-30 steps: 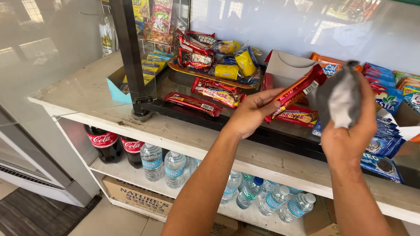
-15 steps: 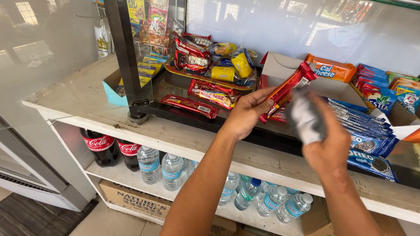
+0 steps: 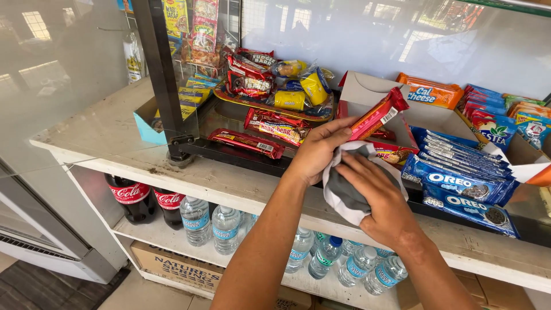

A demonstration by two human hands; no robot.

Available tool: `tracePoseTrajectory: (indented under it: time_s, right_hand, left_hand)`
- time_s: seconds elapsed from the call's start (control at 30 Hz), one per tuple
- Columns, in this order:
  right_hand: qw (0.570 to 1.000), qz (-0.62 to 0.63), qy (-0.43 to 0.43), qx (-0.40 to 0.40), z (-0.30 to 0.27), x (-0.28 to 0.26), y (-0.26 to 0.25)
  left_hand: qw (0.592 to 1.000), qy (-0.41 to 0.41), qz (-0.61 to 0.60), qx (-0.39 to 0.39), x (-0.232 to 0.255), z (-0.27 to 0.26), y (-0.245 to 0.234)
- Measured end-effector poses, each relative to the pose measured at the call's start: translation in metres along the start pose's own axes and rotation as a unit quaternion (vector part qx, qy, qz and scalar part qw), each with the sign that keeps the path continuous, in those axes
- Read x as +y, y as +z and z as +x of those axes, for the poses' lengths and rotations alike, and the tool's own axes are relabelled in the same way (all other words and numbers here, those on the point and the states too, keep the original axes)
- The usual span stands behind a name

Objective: Cleaning individual snack packages with a cloth and organizing them on a grocery shelf.

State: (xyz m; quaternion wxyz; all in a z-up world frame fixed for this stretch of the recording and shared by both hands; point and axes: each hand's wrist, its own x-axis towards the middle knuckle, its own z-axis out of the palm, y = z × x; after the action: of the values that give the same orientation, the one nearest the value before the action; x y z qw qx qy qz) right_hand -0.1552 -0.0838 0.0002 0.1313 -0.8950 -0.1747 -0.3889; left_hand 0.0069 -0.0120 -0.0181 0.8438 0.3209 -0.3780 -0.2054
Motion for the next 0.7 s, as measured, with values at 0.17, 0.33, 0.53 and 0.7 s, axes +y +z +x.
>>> tracePoseTrajectory:
  time_s: [0.17,0.33,0.53,0.7]
  right_hand:
    - [1.0,-0.019,0.003,0.016,-0.004,0.003,0.002]
    - [0.997,-0.011,0.017,0.08,-0.007,-0.001,0.008]
    - [0.987,0.04,0.03,0.15,-0.009,-0.002,0.011]
    - [0.99,0.0,0.01,0.137,-0.013,0.006,0.015]
  left_hand:
    - [1.0,-0.025,0.0,0.009,0.011,-0.004,0.006]
    - [1.0,-0.022,-0.021,0.0,0.021,-0.006,0.011]
    - [0.998,-0.005,-0.038,-0.051,0.013,-0.001,0.007]
    - [0.998,0.0,-0.03,-0.062,0.008,-0.002,0.007]
